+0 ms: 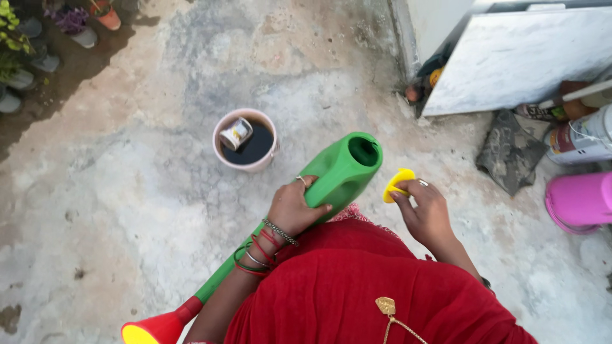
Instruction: The person fills a green watering can at an outdoor faucet and pours water onto the soil of potted plants in a garden area.
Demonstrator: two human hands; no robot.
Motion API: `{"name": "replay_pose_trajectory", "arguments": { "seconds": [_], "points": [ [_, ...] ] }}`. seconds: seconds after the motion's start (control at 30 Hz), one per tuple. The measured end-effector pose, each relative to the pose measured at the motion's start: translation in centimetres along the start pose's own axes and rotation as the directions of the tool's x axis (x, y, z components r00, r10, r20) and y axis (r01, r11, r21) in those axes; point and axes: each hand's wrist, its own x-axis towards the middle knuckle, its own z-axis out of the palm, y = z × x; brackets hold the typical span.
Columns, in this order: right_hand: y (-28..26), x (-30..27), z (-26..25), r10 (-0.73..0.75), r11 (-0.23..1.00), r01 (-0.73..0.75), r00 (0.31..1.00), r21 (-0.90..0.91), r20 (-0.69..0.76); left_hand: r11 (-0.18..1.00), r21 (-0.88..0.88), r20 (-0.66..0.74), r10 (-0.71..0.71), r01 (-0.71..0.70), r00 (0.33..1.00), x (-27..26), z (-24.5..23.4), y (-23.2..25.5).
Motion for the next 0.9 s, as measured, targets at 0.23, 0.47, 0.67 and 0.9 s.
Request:
{"name": "replay_pose_trajectory", "arguments": {
  "seconds": [0.23,0.47,0.67,0.9],
  "points": [
    [12.2,16.2,5.7,0.227,0.963,-0.238,0.969,0.126,0.095,0.999,0.051,0.013,0.015,-0.015,1.0,21.6,-0.2,-2.1],
    [21.6,39.1,8.4,-0.003,0.988,-0.017,0.991,0.152,0.134,0.974,0.221,-0.096,0.069,-0.046,0.993,42.0,-3.3,-0.1],
    [24.7,54.8,12.1,-0.258,0.939,0.195,0.944,0.283,0.208,0.972,0.209,-0.192,-0.063,0.104,0.979,54.3,-7.0,-0.6],
    [33.2,71.8,20.7,-0.184,0.957,0.099,0.934,0.274,0.307,0.959,0.217,-0.165,-0.146,0.181,0.975,72.8,-11.6,-6.3]
  ]
}}
